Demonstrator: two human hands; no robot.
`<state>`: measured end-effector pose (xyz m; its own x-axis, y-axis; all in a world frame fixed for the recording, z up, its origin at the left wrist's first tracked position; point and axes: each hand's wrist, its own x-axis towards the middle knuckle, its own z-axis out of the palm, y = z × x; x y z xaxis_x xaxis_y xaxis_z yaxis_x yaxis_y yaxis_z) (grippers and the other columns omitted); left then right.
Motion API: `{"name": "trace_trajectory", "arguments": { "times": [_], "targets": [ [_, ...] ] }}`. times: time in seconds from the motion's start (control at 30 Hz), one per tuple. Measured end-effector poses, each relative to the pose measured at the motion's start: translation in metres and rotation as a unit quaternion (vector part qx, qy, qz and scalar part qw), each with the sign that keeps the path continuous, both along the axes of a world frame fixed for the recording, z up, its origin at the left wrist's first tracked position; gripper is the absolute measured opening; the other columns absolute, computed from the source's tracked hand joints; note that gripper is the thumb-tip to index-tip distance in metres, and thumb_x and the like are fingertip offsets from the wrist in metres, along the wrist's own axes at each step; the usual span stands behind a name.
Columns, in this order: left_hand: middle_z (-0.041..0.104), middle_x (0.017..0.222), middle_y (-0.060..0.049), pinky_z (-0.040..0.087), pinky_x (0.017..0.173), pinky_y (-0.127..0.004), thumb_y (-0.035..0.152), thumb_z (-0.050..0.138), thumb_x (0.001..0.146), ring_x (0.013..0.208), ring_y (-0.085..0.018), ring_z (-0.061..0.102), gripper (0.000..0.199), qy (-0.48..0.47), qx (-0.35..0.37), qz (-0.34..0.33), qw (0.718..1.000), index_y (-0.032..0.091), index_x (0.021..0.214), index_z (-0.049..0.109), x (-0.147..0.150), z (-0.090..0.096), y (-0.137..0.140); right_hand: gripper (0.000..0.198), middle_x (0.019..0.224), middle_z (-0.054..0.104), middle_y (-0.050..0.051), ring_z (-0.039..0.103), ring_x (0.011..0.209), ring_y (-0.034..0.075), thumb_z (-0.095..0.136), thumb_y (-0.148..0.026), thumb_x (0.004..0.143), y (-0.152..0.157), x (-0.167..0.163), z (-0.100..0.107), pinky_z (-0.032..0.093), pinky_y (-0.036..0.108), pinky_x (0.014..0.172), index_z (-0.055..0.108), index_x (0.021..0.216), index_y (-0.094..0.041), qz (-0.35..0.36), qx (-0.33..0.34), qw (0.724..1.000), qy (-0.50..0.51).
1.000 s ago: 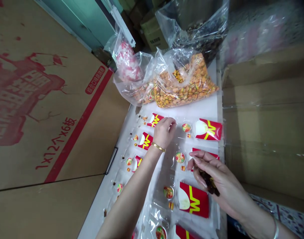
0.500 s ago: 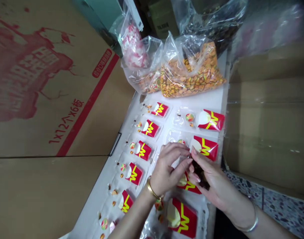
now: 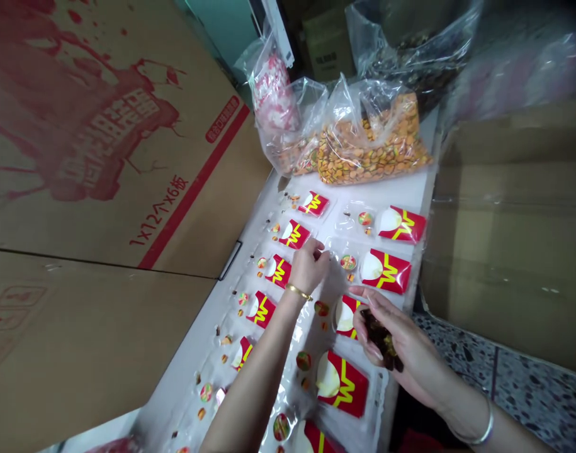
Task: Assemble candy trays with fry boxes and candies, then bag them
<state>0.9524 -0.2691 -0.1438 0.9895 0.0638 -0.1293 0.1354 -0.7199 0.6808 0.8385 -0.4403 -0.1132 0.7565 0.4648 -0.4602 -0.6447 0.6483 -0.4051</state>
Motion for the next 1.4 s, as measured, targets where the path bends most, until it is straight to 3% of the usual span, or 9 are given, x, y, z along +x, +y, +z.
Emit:
{"name": "trace_trajectory", "arguments": {
  "times": [0.23,0.4,0.57,0.7,0.83,0.97,1.1,1.23,1.4],
  "targets": [
    [0.052,0.059,0.004,0.034,0.054,-0.023,0.035,0.057,0.08,0.055,-0.011,0.047,0.019,-0.014,0.03,-0.019,0.999,0.019,0.089,0.057,-0.003,0.009,-0.009,0.036,0.061,0.05,-0.002,0.035,0.046,0.008,0.044,-0.043,0.093,-0.001,-0.004,-0.001,0.024,0.021,0.045,0.046,0.125,-0.027,-0.018,-0.015,1.0,-0.018],
    [0.061,0.089,-0.003,0.043,0.077,-0.025,0.037,0.057,0.084,0.083,-0.014,0.056,0.022,0.022,-0.129,-0.169,0.977,0.018,0.094,0.059,-0.076,0.057,-0.013,0.042,0.059,0.05,-0.003,0.037,0.046,0.009,0.043,-0.045,0.092,0.005,-0.014,-0.002,0.027,0.021,0.044,0.042,0.131,-0.029,-0.001,-0.011,1.0,-0.01],
    [0.06,0.088,-0.004,0.044,0.082,-0.027,0.029,0.052,0.088,0.083,-0.013,0.057,0.014,0.042,-0.165,-0.102,0.98,0.017,0.085,0.058,-0.148,0.06,-0.012,0.046,0.056,0.05,-0.004,0.039,0.046,0.009,0.047,-0.049,0.09,0.02,-0.038,-0.01,0.028,0.02,0.042,0.043,0.131,-0.028,0.068,-0.062,0.996,0.005],
    [0.061,0.086,-0.004,0.043,0.077,-0.027,0.027,0.051,0.089,0.081,-0.014,0.057,0.014,-0.005,-0.082,-0.031,0.996,0.017,0.083,0.059,-0.163,0.046,0.007,0.038,0.059,0.05,-0.003,0.035,0.043,0.008,0.047,-0.046,0.089,0.028,-0.052,-0.015,0.025,0.02,0.04,0.051,0.119,-0.022,0.093,-0.048,0.994,0.012],
    [0.062,0.089,-0.005,0.04,0.077,-0.031,0.027,0.049,0.088,0.085,-0.017,0.056,0.014,-0.1,0.11,0.036,0.988,0.018,0.084,0.06,-0.149,0.035,0.029,0.028,0.07,0.056,0.0,0.039,0.048,0.008,0.047,-0.031,0.087,0.025,-0.055,-0.013,0.028,0.021,0.042,0.052,0.112,-0.021,0.075,0.013,0.995,0.058],
    [0.063,0.09,-0.005,0.035,0.079,-0.037,0.025,0.05,0.087,0.086,-0.021,0.054,0.012,-0.105,0.27,0.027,0.957,0.02,0.083,0.06,-0.131,0.021,0.032,0.035,0.075,0.06,0.001,0.039,0.048,0.008,0.049,-0.029,0.087,0.019,-0.058,-0.007,0.028,0.021,0.043,0.046,0.122,-0.024,0.064,-0.012,0.998,0.027],
    [0.061,0.084,-0.006,0.034,0.079,-0.039,0.028,0.053,0.085,0.086,-0.023,0.053,0.012,-0.078,0.321,0.011,0.944,0.019,0.079,0.059,-0.12,0.011,0.025,0.038,0.074,0.06,0.001,0.037,0.047,0.008,0.048,-0.037,0.09,0.018,-0.064,-0.005,0.025,0.02,0.042,0.044,0.126,-0.025,0.071,-0.024,0.997,0.004],
    [0.06,0.091,-0.007,0.037,0.081,-0.039,0.038,0.054,0.085,0.09,-0.023,0.054,0.02,-0.083,0.244,0.027,0.966,0.019,0.083,0.06,-0.128,0.024,0.022,0.04,0.074,0.06,0.002,0.037,0.046,0.008,0.044,-0.044,0.092,0.018,-0.07,-0.004,0.023,0.02,0.042,0.043,0.128,-0.027,0.069,-0.037,0.997,-0.012],
    [0.059,0.101,-0.006,0.042,0.086,-0.031,0.033,0.055,0.086,0.096,-0.018,0.055,0.019,-0.047,-0.01,-0.116,0.992,0.022,0.099,0.062,-0.183,0.061,0.008,0.046,0.064,0.055,-0.002,0.038,0.043,0.008,0.045,-0.049,0.09,0.023,-0.082,-0.006,0.024,0.02,0.04,0.042,0.131,-0.029,0.092,-0.044,0.995,-0.024]
  ]
}}
